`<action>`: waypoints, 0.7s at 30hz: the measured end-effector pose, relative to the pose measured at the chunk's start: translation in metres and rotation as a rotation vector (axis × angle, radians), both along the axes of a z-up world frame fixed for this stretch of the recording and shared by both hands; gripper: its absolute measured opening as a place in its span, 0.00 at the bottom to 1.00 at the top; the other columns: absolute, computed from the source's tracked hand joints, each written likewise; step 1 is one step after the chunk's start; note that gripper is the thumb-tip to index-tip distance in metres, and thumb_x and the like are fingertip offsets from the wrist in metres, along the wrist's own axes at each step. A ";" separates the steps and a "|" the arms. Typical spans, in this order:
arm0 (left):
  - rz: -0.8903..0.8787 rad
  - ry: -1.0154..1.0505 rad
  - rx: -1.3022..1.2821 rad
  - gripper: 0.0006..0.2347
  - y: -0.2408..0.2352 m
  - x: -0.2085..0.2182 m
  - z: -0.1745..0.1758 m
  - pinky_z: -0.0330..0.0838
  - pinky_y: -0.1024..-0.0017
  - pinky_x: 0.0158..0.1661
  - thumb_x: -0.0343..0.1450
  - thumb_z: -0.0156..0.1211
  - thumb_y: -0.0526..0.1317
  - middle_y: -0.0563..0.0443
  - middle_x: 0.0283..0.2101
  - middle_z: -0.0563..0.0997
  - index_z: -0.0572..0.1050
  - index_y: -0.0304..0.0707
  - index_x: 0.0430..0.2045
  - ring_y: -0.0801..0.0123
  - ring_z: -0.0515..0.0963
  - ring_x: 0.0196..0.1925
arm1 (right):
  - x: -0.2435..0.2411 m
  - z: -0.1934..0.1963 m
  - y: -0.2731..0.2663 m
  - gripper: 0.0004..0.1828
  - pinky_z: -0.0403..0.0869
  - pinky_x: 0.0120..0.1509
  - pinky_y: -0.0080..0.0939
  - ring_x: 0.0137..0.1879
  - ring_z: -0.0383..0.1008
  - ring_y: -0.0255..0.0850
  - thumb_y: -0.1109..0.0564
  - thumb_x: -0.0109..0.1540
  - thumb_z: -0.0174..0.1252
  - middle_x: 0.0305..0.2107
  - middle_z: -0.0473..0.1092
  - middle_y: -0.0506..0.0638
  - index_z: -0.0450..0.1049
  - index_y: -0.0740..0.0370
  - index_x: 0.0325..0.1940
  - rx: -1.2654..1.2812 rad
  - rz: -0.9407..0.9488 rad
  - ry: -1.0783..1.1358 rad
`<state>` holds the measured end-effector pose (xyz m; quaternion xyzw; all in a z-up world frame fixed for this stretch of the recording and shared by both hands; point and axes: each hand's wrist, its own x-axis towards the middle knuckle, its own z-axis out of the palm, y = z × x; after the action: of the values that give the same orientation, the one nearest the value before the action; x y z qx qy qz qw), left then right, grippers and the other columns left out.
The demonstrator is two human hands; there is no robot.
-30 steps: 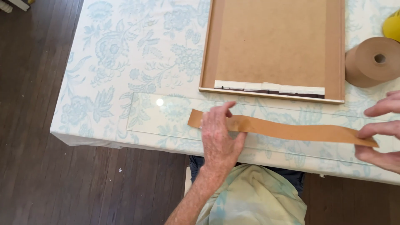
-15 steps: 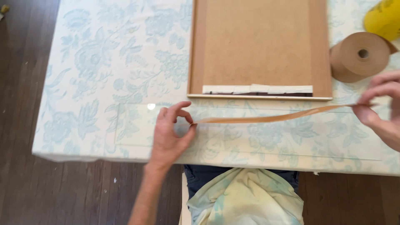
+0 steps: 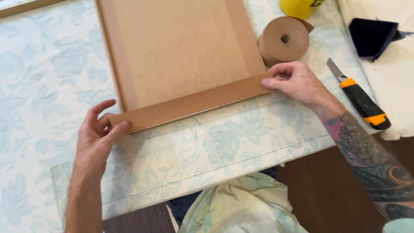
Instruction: Taping the back edges of a picture frame using brown paper tape, adhesive, and a brush to seal the assembly.
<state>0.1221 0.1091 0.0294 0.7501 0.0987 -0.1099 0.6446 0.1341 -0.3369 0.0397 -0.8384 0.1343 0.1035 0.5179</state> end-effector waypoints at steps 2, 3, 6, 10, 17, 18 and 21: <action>0.026 0.119 0.064 0.26 -0.006 0.000 0.011 0.69 0.75 0.44 0.69 0.62 0.32 0.52 0.36 0.78 0.67 0.42 0.65 0.71 0.74 0.36 | 0.003 0.001 -0.001 0.06 0.62 0.32 0.28 0.26 0.61 0.28 0.54 0.63 0.68 0.23 0.68 0.40 0.79 0.57 0.38 -0.053 0.025 0.130; 0.028 0.137 0.086 0.26 -0.007 0.001 0.013 0.68 0.75 0.44 0.69 0.62 0.32 0.53 0.36 0.77 0.67 0.44 0.65 0.72 0.72 0.35 | 0.005 -0.004 -0.004 0.06 0.59 0.29 0.28 0.26 0.60 0.27 0.54 0.63 0.68 0.22 0.69 0.40 0.79 0.57 0.36 0.003 0.049 0.122; 0.020 0.160 0.129 0.26 -0.012 0.003 0.015 0.67 0.76 0.44 0.68 0.62 0.33 0.56 0.35 0.76 0.68 0.46 0.65 0.74 0.70 0.34 | 0.009 -0.010 -0.010 0.06 0.57 0.27 0.27 0.25 0.59 0.25 0.54 0.63 0.68 0.21 0.69 0.39 0.79 0.56 0.34 0.069 0.070 0.121; -0.008 0.168 0.165 0.27 -0.013 0.004 0.018 0.69 0.76 0.46 0.68 0.63 0.33 0.57 0.32 0.75 0.68 0.45 0.65 0.74 0.71 0.34 | 0.012 -0.015 -0.014 0.08 0.56 0.26 0.27 0.25 0.56 0.25 0.52 0.62 0.68 0.19 0.64 0.36 0.78 0.54 0.33 0.056 0.082 0.126; -0.023 0.164 0.183 0.26 -0.015 0.005 0.016 0.66 0.77 0.43 0.68 0.64 0.34 0.61 0.27 0.72 0.69 0.44 0.64 0.77 0.65 0.29 | 0.011 -0.022 -0.021 0.07 0.59 0.33 0.26 0.29 0.61 0.24 0.53 0.62 0.69 0.22 0.68 0.38 0.80 0.57 0.34 0.048 0.131 0.057; -0.023 0.175 0.193 0.27 -0.016 0.006 0.016 0.67 0.77 0.43 0.68 0.64 0.33 0.59 0.29 0.74 0.69 0.45 0.65 0.76 0.66 0.30 | 0.010 -0.022 -0.021 0.07 0.60 0.34 0.26 0.30 0.61 0.24 0.53 0.62 0.69 0.23 0.68 0.38 0.80 0.56 0.34 0.043 0.118 0.056; -0.023 0.184 0.189 0.26 -0.015 0.006 0.016 0.68 0.77 0.44 0.68 0.64 0.33 0.57 0.32 0.76 0.68 0.44 0.65 0.76 0.68 0.32 | 0.010 -0.023 -0.021 0.06 0.61 0.35 0.25 0.30 0.61 0.24 0.53 0.62 0.69 0.24 0.68 0.37 0.80 0.56 0.35 0.041 0.116 0.055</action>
<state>0.1278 0.0940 0.0457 0.7954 0.1587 -0.1759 0.5579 0.1437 -0.3583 0.0172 -0.8308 0.0974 0.1592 0.5243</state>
